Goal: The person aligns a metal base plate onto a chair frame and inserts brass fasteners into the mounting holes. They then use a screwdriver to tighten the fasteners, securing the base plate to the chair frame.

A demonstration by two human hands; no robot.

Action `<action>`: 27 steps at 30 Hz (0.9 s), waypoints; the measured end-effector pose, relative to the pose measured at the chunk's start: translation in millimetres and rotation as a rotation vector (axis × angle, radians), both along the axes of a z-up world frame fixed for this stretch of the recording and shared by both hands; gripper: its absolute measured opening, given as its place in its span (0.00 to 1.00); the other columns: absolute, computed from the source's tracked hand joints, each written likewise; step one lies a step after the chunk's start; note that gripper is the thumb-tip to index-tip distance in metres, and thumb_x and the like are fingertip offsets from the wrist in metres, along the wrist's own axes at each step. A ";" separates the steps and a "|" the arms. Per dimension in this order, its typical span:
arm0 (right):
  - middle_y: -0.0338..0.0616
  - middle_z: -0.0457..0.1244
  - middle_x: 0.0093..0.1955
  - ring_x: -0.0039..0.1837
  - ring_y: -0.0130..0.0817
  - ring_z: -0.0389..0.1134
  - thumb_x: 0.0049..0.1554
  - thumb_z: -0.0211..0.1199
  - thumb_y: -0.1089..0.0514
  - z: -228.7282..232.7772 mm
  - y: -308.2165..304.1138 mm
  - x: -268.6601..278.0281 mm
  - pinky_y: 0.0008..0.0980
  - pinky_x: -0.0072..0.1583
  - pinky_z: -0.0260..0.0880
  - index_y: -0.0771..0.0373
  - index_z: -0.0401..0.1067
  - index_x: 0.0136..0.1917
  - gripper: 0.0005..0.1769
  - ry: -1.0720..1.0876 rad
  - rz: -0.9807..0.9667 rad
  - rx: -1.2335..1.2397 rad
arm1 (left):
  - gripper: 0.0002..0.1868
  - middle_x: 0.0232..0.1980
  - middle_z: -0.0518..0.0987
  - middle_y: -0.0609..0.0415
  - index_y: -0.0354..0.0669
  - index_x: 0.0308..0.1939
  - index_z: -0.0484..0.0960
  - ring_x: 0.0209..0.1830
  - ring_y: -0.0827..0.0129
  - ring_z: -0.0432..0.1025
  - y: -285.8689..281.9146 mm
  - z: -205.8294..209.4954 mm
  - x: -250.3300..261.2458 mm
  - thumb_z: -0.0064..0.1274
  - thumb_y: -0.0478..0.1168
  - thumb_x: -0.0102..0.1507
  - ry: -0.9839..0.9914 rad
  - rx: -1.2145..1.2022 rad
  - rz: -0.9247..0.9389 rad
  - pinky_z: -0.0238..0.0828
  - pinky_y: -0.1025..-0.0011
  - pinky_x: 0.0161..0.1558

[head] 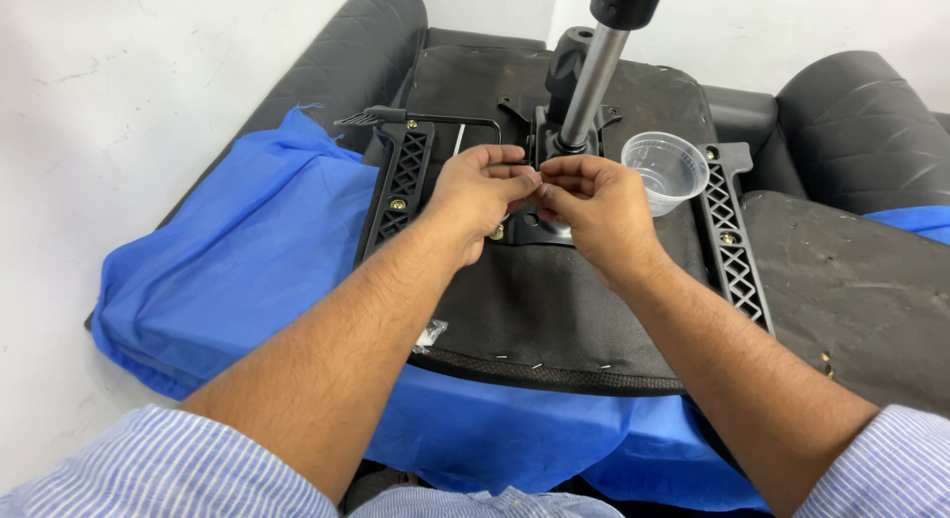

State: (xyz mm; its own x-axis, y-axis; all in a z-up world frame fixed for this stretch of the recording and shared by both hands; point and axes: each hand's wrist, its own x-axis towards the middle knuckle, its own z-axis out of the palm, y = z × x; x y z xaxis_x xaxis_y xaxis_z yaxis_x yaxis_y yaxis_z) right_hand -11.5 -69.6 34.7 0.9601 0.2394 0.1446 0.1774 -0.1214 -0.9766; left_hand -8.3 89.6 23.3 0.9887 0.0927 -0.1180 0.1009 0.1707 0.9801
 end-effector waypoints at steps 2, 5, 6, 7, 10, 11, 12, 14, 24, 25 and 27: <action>0.47 0.72 0.50 0.50 0.29 0.75 0.59 0.65 0.65 1.2 2.6 2.8 0.26 0.52 0.79 0.70 0.74 0.56 0.12 -0.004 -0.036 -0.023 | 0.22 0.45 0.84 0.53 0.37 0.58 0.76 0.44 0.71 0.80 8.1 -1.2 6.7 0.60 0.32 0.60 -0.012 0.003 -0.016 0.80 0.74 0.48; 0.46 0.72 0.49 0.49 0.28 0.74 0.59 0.65 0.65 4.3 8.6 9.2 0.25 0.52 0.79 0.70 0.75 0.55 0.10 -0.037 -0.095 -0.047 | 0.20 0.44 0.83 0.54 0.36 0.57 0.79 0.43 0.72 0.79 12.5 -3.6 18.0 0.60 0.32 0.61 -0.051 0.031 -0.038 0.79 0.75 0.46; 0.46 0.72 0.48 0.49 0.28 0.74 0.60 0.65 0.65 6.5 9.8 12.2 0.25 0.52 0.78 0.70 0.75 0.54 0.10 -0.055 -0.115 -0.051 | 0.19 0.44 0.83 0.54 0.35 0.57 0.80 0.43 0.72 0.78 12.8 -3.4 21.6 0.60 0.32 0.61 -0.070 0.046 -0.044 0.79 0.75 0.46; 0.45 0.72 0.48 0.48 0.27 0.74 0.59 0.65 0.65 8.1 10.1 14.3 0.25 0.52 0.78 0.70 0.75 0.54 0.10 -0.037 -0.128 -0.032 | 0.18 0.43 0.82 0.54 0.35 0.56 0.80 0.42 0.73 0.78 13.3 -2.9 24.9 0.60 0.32 0.61 -0.081 0.055 -0.071 0.78 0.75 0.45; 0.44 0.71 0.46 0.46 0.25 0.73 0.59 0.64 0.65 9.1 11.5 22.1 0.24 0.50 0.77 0.69 0.74 0.54 0.09 0.039 -0.137 0.076 | 0.16 0.42 0.82 0.56 0.36 0.54 0.82 0.40 0.75 0.77 18.2 0.1 35.9 0.60 0.32 0.62 -0.137 0.105 -0.129 0.77 0.76 0.44; 0.44 0.70 0.46 0.45 0.25 0.71 0.60 0.64 0.65 8.9 11.0 25.9 0.24 0.49 0.75 0.69 0.74 0.54 0.09 0.076 -0.131 0.147 | 0.15 0.41 0.82 0.56 0.37 0.54 0.83 0.40 0.75 0.77 21.0 2.5 41.9 0.60 0.33 0.62 -0.176 0.139 -0.142 0.77 0.77 0.44; 0.44 0.70 0.45 0.44 0.25 0.70 0.60 0.63 0.65 9.4 11.2 29.9 0.24 0.49 0.74 0.68 0.74 0.54 0.08 0.111 -0.126 0.222 | 0.14 0.41 0.82 0.57 0.38 0.53 0.84 0.40 0.76 0.76 24.1 6.9 48.6 0.60 0.33 0.63 -0.217 0.176 -0.156 0.77 0.77 0.44; 0.44 0.69 0.43 0.43 0.25 0.69 0.61 0.62 0.61 9.9 11.1 37.0 0.23 0.49 0.73 0.68 0.73 0.51 0.07 0.293 -0.094 0.355 | 0.12 0.39 0.84 0.60 0.41 0.50 0.85 0.39 0.78 0.77 27.9 16.4 61.9 0.61 0.34 0.62 -0.291 0.289 -0.118 0.77 0.79 0.44; 0.36 0.61 0.39 0.38 0.22 0.60 0.59 0.71 0.54 9.9 11.6 46.7 0.22 0.42 0.65 0.63 0.67 0.50 0.16 0.234 -0.389 0.193 | 0.04 0.39 0.85 0.59 0.46 0.40 0.87 0.40 0.75 0.80 45.1 41.5 112.6 0.62 0.36 0.62 -0.406 0.891 -0.096 0.81 0.74 0.48; 0.36 0.61 0.39 0.38 0.21 0.61 0.58 0.71 0.55 11.1 12.8 46.7 0.22 0.42 0.67 0.62 0.66 0.52 0.17 0.234 -0.409 0.175 | 0.03 0.40 0.85 0.59 0.46 0.40 0.87 0.41 0.75 0.80 46.1 41.2 116.2 0.62 0.36 0.62 -0.389 0.924 -0.126 0.81 0.74 0.48; 0.36 0.63 0.40 0.39 0.20 0.64 0.55 0.70 0.57 11.4 16.1 47.6 0.22 0.42 0.70 0.62 0.64 0.56 0.21 0.234 -0.450 0.145 | 0.03 0.41 0.85 0.59 0.46 0.40 0.87 0.41 0.74 0.80 46.4 39.4 123.4 0.61 0.36 0.63 -0.356 0.994 -0.190 0.82 0.74 0.49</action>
